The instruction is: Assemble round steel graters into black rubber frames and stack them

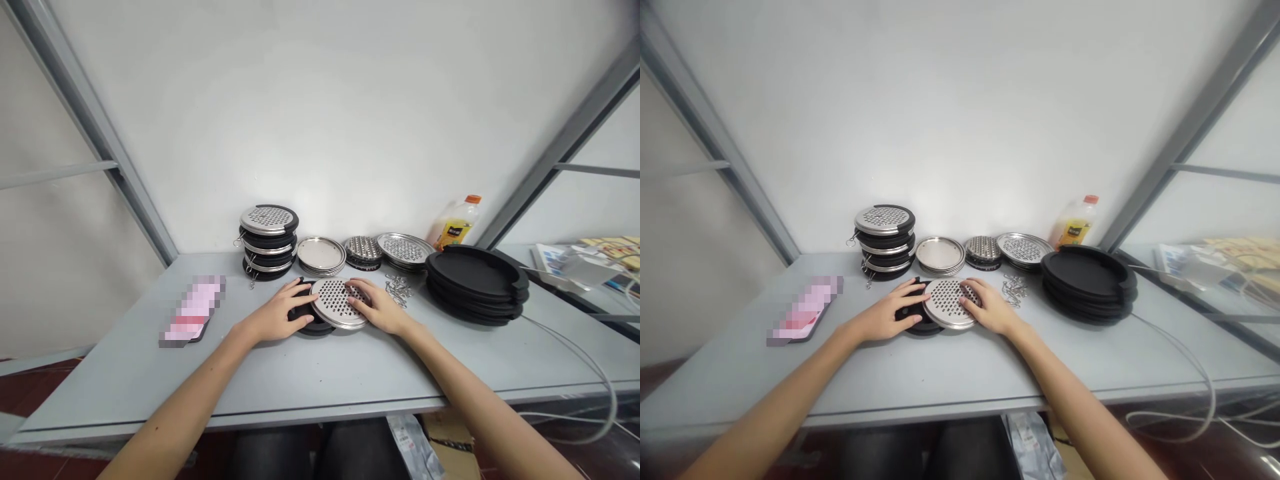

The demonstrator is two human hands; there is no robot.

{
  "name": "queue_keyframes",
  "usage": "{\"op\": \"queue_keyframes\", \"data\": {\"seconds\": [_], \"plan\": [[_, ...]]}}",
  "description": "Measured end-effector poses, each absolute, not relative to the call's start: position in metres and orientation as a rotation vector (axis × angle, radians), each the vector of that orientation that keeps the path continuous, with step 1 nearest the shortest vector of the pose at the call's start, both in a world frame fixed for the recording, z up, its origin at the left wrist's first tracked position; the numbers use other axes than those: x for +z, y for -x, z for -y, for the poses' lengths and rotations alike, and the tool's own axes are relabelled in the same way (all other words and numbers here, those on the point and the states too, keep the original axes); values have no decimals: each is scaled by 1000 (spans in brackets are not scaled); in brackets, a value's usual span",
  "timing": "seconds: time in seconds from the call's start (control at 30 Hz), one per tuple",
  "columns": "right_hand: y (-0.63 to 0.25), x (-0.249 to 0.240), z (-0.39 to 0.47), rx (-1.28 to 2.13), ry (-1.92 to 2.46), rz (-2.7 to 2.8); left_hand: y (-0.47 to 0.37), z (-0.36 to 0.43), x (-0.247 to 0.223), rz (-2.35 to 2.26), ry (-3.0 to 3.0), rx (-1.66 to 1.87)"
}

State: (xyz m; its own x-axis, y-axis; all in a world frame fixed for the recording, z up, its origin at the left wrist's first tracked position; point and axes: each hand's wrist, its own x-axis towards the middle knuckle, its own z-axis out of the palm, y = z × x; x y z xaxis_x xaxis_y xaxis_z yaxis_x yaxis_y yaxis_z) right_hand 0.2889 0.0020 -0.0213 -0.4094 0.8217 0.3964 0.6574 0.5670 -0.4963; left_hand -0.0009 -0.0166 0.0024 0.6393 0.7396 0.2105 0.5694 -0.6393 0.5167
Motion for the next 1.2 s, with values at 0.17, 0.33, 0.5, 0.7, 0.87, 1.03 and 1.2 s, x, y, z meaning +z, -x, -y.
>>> {"op": "queue_keyframes", "data": {"seconds": [0.17, 0.33, 0.5, 0.7, 0.87, 1.03, 1.2], "plan": [[-280, -25, -2, 331, 1255, 2086, 0, 17, 3, -1031, -2420, 612], [-277, -25, -1, 344, 1345, 1991, -4, 20, 2, -975, -2440, 617], [-277, -20, 1, 383, 1359, 1948, -7, 19, 2, -990, -2437, 593], [-278, -22, -1, 415, 1423, 1906, -6, 16, 4, -964, -2431, 613], [-281, -23, -5, 358, 1379, 1919, -3, 15, 7, -971, -2466, 603], [-284, -20, -5, 497, 1369, 1905, 5, 13, 11, -1046, -2442, 536], [-285, -20, -6, 576, 1316, 1886, 9, 12, 11, -1137, -2295, 509]]}}
